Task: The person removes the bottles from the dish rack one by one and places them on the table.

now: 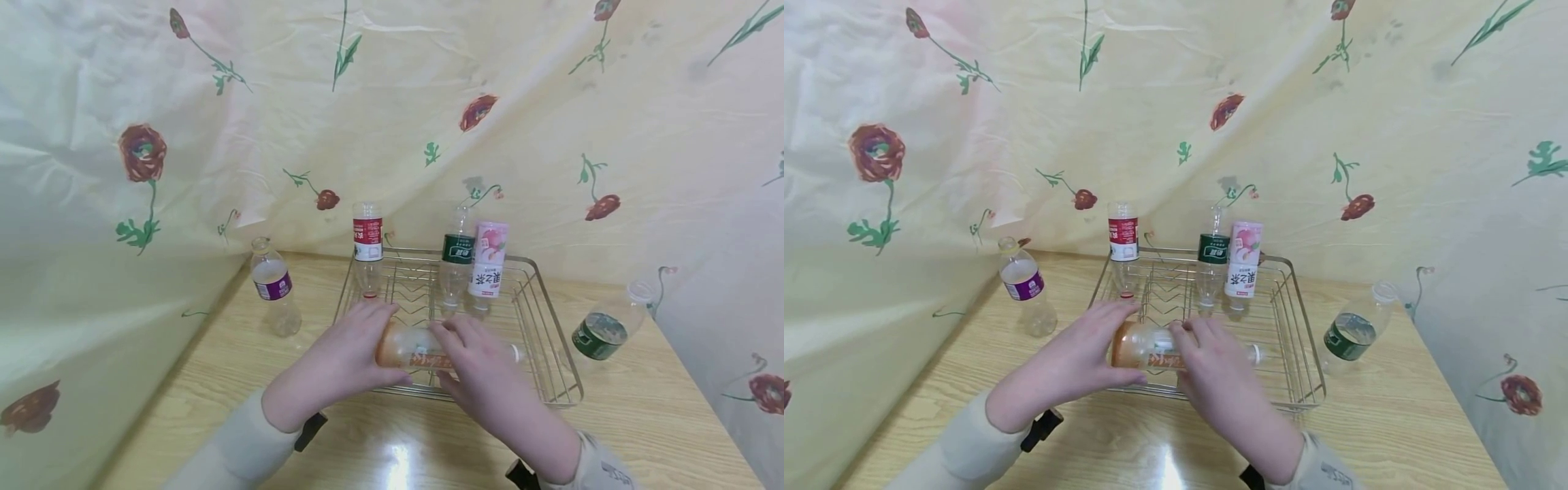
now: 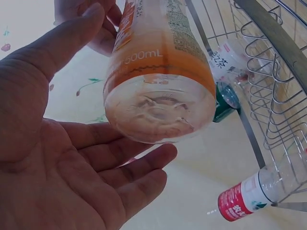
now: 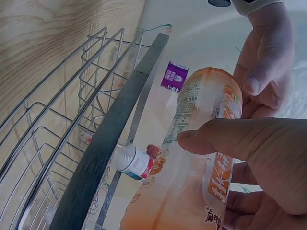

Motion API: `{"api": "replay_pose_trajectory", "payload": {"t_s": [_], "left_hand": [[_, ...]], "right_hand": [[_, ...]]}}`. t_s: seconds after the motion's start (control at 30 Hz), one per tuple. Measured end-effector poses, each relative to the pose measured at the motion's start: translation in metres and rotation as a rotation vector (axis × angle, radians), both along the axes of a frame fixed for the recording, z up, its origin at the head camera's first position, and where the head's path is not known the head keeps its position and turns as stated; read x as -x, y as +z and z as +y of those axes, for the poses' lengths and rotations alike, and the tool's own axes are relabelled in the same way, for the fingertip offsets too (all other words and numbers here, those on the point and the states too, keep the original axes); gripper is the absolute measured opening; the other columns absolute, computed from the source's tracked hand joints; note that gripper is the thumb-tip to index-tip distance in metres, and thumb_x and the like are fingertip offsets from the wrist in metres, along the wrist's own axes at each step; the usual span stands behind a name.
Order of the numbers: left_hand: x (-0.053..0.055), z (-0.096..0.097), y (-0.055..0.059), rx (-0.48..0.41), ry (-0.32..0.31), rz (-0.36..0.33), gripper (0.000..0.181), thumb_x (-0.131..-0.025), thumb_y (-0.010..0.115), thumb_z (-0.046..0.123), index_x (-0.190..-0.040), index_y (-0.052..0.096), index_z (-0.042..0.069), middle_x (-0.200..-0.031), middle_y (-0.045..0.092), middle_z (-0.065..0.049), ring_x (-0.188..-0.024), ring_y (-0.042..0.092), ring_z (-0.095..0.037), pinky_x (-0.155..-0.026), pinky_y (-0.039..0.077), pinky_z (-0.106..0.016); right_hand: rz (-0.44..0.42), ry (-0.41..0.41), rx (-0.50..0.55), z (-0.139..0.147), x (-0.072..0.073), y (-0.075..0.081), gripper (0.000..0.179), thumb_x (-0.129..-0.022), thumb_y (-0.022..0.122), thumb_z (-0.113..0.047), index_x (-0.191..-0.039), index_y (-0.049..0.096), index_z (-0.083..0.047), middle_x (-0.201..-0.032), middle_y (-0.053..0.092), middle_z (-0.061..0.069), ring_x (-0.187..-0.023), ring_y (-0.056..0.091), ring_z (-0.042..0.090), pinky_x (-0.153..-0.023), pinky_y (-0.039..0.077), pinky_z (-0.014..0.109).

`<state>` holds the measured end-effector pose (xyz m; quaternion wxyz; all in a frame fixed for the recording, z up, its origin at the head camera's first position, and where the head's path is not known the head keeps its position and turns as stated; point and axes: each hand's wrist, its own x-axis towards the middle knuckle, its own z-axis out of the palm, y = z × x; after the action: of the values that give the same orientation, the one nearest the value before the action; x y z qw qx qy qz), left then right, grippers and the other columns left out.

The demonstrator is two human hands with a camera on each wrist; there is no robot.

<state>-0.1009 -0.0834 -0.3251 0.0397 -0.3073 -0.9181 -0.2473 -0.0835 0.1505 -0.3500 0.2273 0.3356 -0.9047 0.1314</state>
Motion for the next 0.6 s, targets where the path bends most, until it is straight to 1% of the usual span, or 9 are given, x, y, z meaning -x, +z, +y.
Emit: {"api": "replay_pose_trajectory", "payload": {"t_s": [0.13, 0.27, 0.47, 0.6], "left_hand": [[0.000, 0.001, -0.001, 0.016, 0.013, -0.004, 0.097, -0.071, 0.092, 0.048, -0.145, 0.050, 0.001, -0.144, 0.054, -0.013, -0.135, 0.045, -0.032, -0.111, 0.040, -0.048], [0.000, 0.002, -0.002, 0.043, 0.015, -0.013, 0.098, -0.072, 0.091, 0.048, -0.145, 0.050, 0.000, -0.143, 0.055, -0.014, -0.132, 0.048, -0.030, -0.109, 0.043, -0.047], [-0.001, 0.004, -0.003, 0.068, 0.021, -0.028, 0.095, -0.072, 0.091, 0.047, -0.144, 0.051, 0.001, -0.140, 0.057, -0.013, -0.128, 0.051, -0.030, -0.105, 0.046, -0.046], [-0.001, 0.004, -0.002, 0.089, 0.039, -0.047, 0.091, -0.073, 0.092, 0.046, -0.142, 0.054, 0.002, -0.137, 0.059, -0.012, -0.125, 0.054, -0.029, -0.101, 0.049, -0.046]], "right_hand": [[-0.012, 0.007, 0.000, -0.003, -0.001, -0.001, 0.074, -0.063, 0.095, -0.009, -0.129, 0.063, -0.001, -0.116, 0.064, 0.014, -0.106, 0.061, 0.031, -0.092, 0.055, 0.047], [-0.004, 0.010, -0.008, -0.006, -0.001, -0.001, 0.073, -0.062, 0.095, -0.009, -0.128, 0.064, -0.002, -0.116, 0.064, 0.014, -0.106, 0.060, 0.030, -0.090, 0.056, 0.046], [0.044, 0.030, -0.016, -0.012, -0.001, -0.003, 0.071, -0.059, 0.094, -0.004, -0.124, 0.065, -0.001, -0.114, 0.065, 0.014, -0.105, 0.061, 0.032, -0.089, 0.056, 0.046], [0.085, 0.045, -0.035, -0.016, 0.000, -0.005, 0.065, -0.059, 0.088, 0.000, -0.121, 0.066, 0.000, -0.110, 0.066, 0.014, -0.102, 0.062, 0.032, -0.090, 0.056, 0.044]]}}
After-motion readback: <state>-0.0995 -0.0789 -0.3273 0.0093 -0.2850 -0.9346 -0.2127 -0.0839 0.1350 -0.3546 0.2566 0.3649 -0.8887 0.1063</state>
